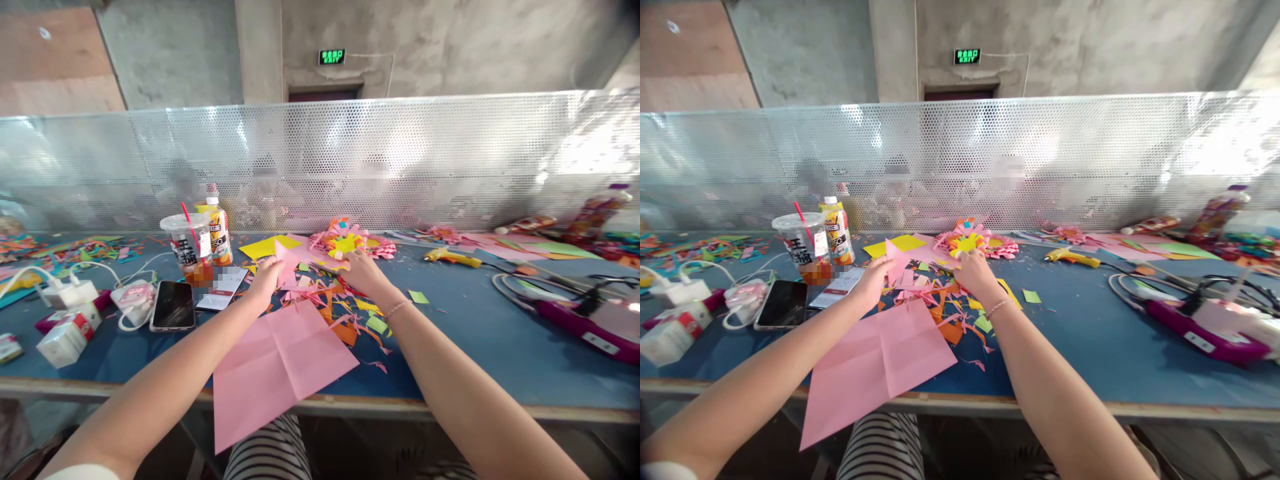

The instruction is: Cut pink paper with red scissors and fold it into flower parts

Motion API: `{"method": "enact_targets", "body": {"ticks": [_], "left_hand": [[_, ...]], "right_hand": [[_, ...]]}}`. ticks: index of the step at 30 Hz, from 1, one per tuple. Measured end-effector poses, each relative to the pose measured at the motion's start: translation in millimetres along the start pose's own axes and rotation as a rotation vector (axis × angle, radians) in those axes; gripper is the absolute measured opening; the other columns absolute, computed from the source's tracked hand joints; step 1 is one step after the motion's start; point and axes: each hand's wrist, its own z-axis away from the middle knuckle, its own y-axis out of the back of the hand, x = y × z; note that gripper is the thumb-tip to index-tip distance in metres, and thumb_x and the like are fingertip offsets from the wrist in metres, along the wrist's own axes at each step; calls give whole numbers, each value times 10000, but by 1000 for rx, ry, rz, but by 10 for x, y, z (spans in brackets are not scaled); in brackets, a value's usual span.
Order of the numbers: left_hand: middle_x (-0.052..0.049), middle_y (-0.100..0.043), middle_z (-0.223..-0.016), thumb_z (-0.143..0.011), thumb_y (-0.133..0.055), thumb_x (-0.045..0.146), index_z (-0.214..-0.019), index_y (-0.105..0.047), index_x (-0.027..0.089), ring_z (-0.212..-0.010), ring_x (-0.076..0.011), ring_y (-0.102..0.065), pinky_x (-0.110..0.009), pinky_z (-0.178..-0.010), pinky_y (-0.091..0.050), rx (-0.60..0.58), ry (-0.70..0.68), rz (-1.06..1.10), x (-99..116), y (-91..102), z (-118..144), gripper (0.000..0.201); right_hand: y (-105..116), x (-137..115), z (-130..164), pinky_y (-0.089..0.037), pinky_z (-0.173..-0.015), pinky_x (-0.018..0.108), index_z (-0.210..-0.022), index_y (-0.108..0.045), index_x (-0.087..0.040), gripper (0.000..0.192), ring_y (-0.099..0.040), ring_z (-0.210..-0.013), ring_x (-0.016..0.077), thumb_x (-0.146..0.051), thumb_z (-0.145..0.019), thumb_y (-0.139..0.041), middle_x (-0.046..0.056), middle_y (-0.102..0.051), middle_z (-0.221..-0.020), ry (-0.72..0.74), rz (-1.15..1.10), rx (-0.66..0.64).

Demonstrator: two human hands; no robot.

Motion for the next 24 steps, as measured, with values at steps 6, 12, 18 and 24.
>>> {"method": "enact_targets", "body": {"ticks": [6, 12, 18, 24], "left_hand": [[-12, -590, -680, -592, -628, 270, -737, -554, 144, -605, -110, -516, -221, -568, -382, -162, -89, -73, 5, -36, 46, 206], [18, -539, -622, -594, -642, 250, -729, -512, 153, -547, -81, -494, -199, -537, -375, -119, -126, -88, 6, -48, 55, 211], [-28, -583, -751, -660, -588, 345, -755, -543, 151, -683, -120, -560, -245, -641, -443, -200, -107, -50, 55, -83, 125, 221], [-31, -590, -761, -662, -592, 375, -782, -524, 152, -666, -132, -577, -269, -605, -480, -307, -18, 19, 126, -158, 236, 262]], "right_hand": [[31, -498, 101, -419, -614, 240, -800, -583, -142, 249, -529, -664, 121, -344, -771, -442, 25, -579, -719, 232, -745, -88], [-49, -586, 150, -407, -531, 232, -608, -502, -152, 254, -497, -536, 100, -383, -714, -513, -9, -507, -574, 63, -992, -132], [-75, -524, 117, -313, -451, 203, -554, -434, -163, 340, -382, -476, 70, -459, -638, -579, -34, -447, -501, 34, -947, -98], [-62, -616, 160, -256, -455, 202, -521, -379, -170, 318, -313, -486, 61, -365, -599, -618, -58, -352, -510, 66, -859, -83]]}}
